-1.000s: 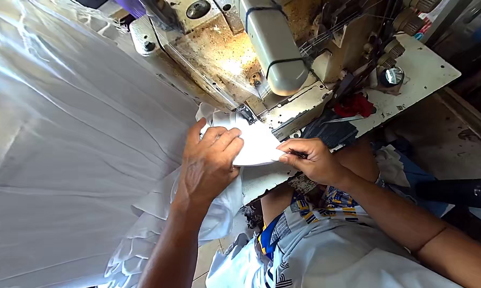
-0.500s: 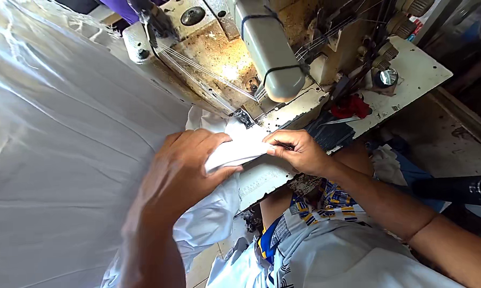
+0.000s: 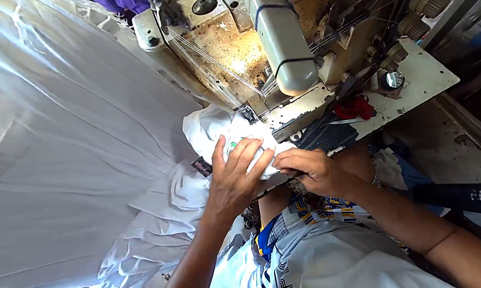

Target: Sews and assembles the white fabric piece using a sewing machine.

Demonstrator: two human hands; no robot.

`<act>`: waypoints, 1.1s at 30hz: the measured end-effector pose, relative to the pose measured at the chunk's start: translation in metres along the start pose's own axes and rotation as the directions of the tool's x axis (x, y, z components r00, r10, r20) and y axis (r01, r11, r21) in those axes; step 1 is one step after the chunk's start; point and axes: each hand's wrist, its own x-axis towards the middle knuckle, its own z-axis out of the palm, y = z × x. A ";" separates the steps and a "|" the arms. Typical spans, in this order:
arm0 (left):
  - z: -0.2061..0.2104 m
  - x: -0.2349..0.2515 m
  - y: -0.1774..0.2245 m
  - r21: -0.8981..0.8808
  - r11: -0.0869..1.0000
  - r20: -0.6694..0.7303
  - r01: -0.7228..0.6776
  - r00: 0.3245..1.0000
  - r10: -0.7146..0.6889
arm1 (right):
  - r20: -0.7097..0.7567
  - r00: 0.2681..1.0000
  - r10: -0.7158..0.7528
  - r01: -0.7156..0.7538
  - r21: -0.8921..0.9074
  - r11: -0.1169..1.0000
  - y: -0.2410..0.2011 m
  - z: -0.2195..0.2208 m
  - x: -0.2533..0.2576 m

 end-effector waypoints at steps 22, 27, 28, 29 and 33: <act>-0.018 0.018 -0.021 0.121 0.992 0.035 0.035 0.999 -0.040 | -0.138 0.967 0.214 -0.177 0.241 0.954 0.005 0.006 0.006; -0.017 0.030 -0.042 0.103 0.994 0.052 0.021 0.998 -0.027 | -0.181 0.957 0.228 -0.182 0.239 0.954 0.016 0.013 0.025; -0.019 0.032 -0.045 0.085 0.996 0.066 0.019 0.997 -0.025 | -0.183 0.955 0.233 -0.185 0.246 0.952 0.017 0.014 0.029; -0.023 0.034 -0.047 0.062 0.998 0.082 0.018 0.996 -0.023 | -0.188 0.954 0.234 -0.183 0.255 0.949 0.018 0.014 0.033; -0.058 0.034 -0.048 0.034 0.995 0.240 0.097 0.965 -0.102 | -0.193 0.956 0.219 -0.159 0.288 0.944 0.022 0.014 0.045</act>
